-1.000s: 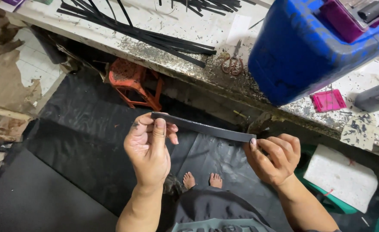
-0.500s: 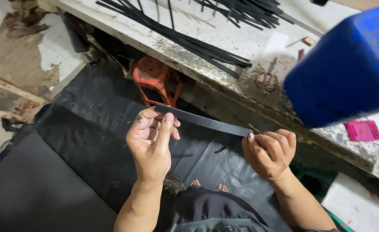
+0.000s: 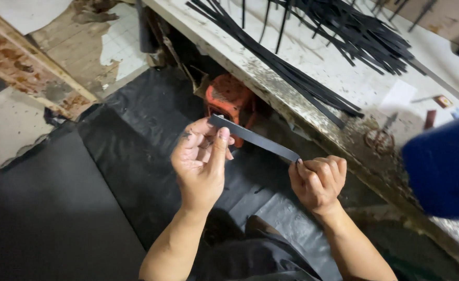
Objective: Applying edge paint or sanding the edges of leather strips by feeding them through a specialized applicator machine.
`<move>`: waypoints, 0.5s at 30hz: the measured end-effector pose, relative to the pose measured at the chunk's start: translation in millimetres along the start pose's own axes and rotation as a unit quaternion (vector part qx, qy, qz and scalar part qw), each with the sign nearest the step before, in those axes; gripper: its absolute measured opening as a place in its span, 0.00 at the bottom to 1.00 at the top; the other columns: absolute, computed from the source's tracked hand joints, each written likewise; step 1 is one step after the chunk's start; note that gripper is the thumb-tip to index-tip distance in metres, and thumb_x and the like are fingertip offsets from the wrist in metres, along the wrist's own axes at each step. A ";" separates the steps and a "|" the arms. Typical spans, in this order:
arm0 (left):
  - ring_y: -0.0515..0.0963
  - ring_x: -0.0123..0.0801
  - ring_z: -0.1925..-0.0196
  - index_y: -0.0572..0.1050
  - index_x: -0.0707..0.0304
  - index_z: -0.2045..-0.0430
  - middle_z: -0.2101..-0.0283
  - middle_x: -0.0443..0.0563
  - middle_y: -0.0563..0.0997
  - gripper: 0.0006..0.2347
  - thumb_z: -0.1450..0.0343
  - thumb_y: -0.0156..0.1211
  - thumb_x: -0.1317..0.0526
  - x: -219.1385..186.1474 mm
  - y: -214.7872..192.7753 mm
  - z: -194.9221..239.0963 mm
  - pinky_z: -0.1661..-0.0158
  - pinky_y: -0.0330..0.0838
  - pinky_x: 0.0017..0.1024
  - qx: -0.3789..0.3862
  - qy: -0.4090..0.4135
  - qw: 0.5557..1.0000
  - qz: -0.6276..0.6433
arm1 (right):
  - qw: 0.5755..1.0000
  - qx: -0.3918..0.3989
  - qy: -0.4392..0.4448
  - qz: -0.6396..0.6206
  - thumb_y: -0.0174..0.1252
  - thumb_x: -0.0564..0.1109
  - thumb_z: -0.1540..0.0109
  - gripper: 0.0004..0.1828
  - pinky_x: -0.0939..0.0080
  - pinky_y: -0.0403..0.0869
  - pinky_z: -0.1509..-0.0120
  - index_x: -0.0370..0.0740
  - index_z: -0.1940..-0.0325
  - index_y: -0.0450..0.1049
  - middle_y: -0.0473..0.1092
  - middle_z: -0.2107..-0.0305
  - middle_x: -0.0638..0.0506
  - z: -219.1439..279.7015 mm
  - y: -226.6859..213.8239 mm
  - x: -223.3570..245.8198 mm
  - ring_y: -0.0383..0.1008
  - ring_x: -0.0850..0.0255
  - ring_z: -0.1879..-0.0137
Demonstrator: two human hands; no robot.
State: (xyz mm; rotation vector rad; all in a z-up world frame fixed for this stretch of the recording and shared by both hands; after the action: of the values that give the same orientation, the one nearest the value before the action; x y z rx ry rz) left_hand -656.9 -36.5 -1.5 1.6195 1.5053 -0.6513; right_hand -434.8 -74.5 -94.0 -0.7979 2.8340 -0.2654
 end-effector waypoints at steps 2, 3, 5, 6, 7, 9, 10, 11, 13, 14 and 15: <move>0.83 0.36 0.70 0.75 0.84 0.58 0.69 0.63 0.79 0.07 0.26 0.59 0.74 2.3 -2.6 -8.4 0.76 0.80 0.23 -0.013 0.008 1.000 -0.009 | 1.000 0.001 -0.003 -0.016 0.66 0.31 0.43 0.08 0.49 0.65 0.66 0.35 0.75 0.75 0.68 0.78 0.43 -1.7 15.7 -1.1 0.66 0.50 0.76; 0.83 0.35 0.70 0.75 0.83 0.58 0.69 0.63 0.80 0.07 0.27 0.59 0.74 4.5 -3.2 -13.9 0.76 0.79 0.22 -0.017 0.013 1.000 -0.015 | 1.000 0.005 -0.002 -0.023 0.66 0.31 0.43 0.08 0.49 0.65 0.66 0.35 0.75 0.75 0.68 0.78 0.43 -2.1 24.3 -2.5 0.65 0.49 0.76; 0.84 0.36 0.69 0.75 0.83 0.58 0.69 0.63 0.80 0.07 0.27 0.59 0.74 11.8 -5.5 -23.7 0.76 0.80 0.22 -0.026 0.017 0.999 -0.017 | 0.999 0.002 -0.002 -0.033 0.66 0.31 0.43 0.08 0.48 0.64 0.66 0.35 0.75 0.74 0.67 0.78 0.43 -4.1 40.6 -4.8 0.65 0.49 0.76; 0.84 0.36 0.69 0.75 0.83 0.58 0.68 0.63 0.79 0.07 0.27 0.59 0.74 15.3 -6.9 -28.8 0.76 0.80 0.23 -0.030 0.020 0.999 -0.016 | 0.999 0.000 -0.001 -0.036 0.66 0.30 0.44 0.08 0.48 0.64 0.66 0.35 0.75 0.74 0.67 0.78 0.43 -5.2 48.9 -5.7 0.64 0.50 0.77; 0.84 0.36 0.69 0.75 0.83 0.58 0.68 0.63 0.79 0.07 0.27 0.59 0.74 17.2 -9.4 -35.5 0.76 0.80 0.23 -0.035 0.023 0.999 -0.019 | 0.999 -0.001 -0.003 -0.041 0.66 0.30 0.44 0.08 0.48 0.64 0.66 0.35 0.75 0.74 0.67 0.78 0.43 -8.2 56.4 -5.7 0.64 0.50 0.77; 0.85 0.36 0.69 0.76 0.82 0.59 0.69 0.62 0.81 0.07 0.27 0.60 0.73 22.0 -13.2 -49.8 0.75 0.81 0.22 -0.033 0.030 0.998 -0.036 | 0.998 0.006 0.008 -0.057 0.66 0.31 0.43 0.09 0.48 0.64 0.66 0.36 0.76 0.74 0.67 0.79 0.44 -14.0 72.6 -8.0 0.63 0.50 0.77; 0.85 0.36 0.69 0.76 0.82 0.59 0.69 0.62 0.81 0.07 0.27 0.60 0.73 23.6 -14.1 -56.8 0.75 0.81 0.22 -0.038 0.035 0.998 -0.038 | 0.998 0.003 0.004 -0.063 0.66 0.31 0.43 0.09 0.48 0.64 0.66 0.36 0.76 0.74 0.67 0.79 0.44 -13.7 81.6 -9.2 0.63 0.50 0.77; 0.85 0.36 0.70 0.76 0.83 0.58 0.69 0.63 0.81 0.07 0.28 0.61 0.73 25.3 -14.9 -64.0 0.75 0.81 0.23 -0.038 0.035 0.998 -0.042 | 0.997 0.001 0.012 -0.070 0.66 0.31 0.43 0.10 0.49 0.64 0.66 0.36 0.76 0.74 0.68 0.79 0.44 -13.7 90.7 -10.9 0.63 0.50 0.78; 0.85 0.37 0.70 0.76 0.84 0.58 0.69 0.64 0.82 0.08 0.28 0.61 0.73 28.6 -17.5 -78.9 0.74 0.81 0.24 -0.042 0.041 0.997 -0.049 | 0.996 -0.005 0.016 -0.083 0.66 0.31 0.43 0.10 0.49 0.63 0.66 0.37 0.77 0.74 0.68 0.80 0.45 -18.7 106.2 -14.2 0.63 0.50 0.78; 0.84 0.34 0.64 0.76 0.79 0.57 0.63 0.60 0.82 0.08 0.27 0.60 0.71 30.9 -19.1 -85.9 0.65 0.82 0.24 -0.024 0.014 0.998 -0.049 | 0.996 0.036 0.032 -0.078 0.65 0.34 0.41 0.11 0.51 0.61 0.64 0.37 0.74 0.69 0.68 0.77 0.46 -23.1 113.1 -15.9 0.65 0.53 0.75; 0.84 0.32 0.57 0.76 0.74 0.56 0.58 0.56 0.82 0.07 0.26 0.59 0.69 33.2 -21.0 -90.4 0.55 0.82 0.24 -0.005 -0.016 0.999 -0.048 | 0.993 0.078 0.049 -0.071 0.65 0.36 0.40 0.14 0.53 0.60 0.61 0.38 0.72 0.65 0.68 0.75 0.47 -26.2 117.6 -16.1 0.67 0.55 0.72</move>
State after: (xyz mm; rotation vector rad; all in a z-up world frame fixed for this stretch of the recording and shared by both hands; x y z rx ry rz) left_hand -686.1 56.1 15.5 1.5307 1.5676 -0.7184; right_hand -485.6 35.9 -92.5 -0.9791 2.8040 -0.5549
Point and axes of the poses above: each hand's wrist, its own z-axis away from the middle knuckle, its own y-axis out of the palm, x = y × z, the point moved 1 cm from there along -z, towards the middle knuckle
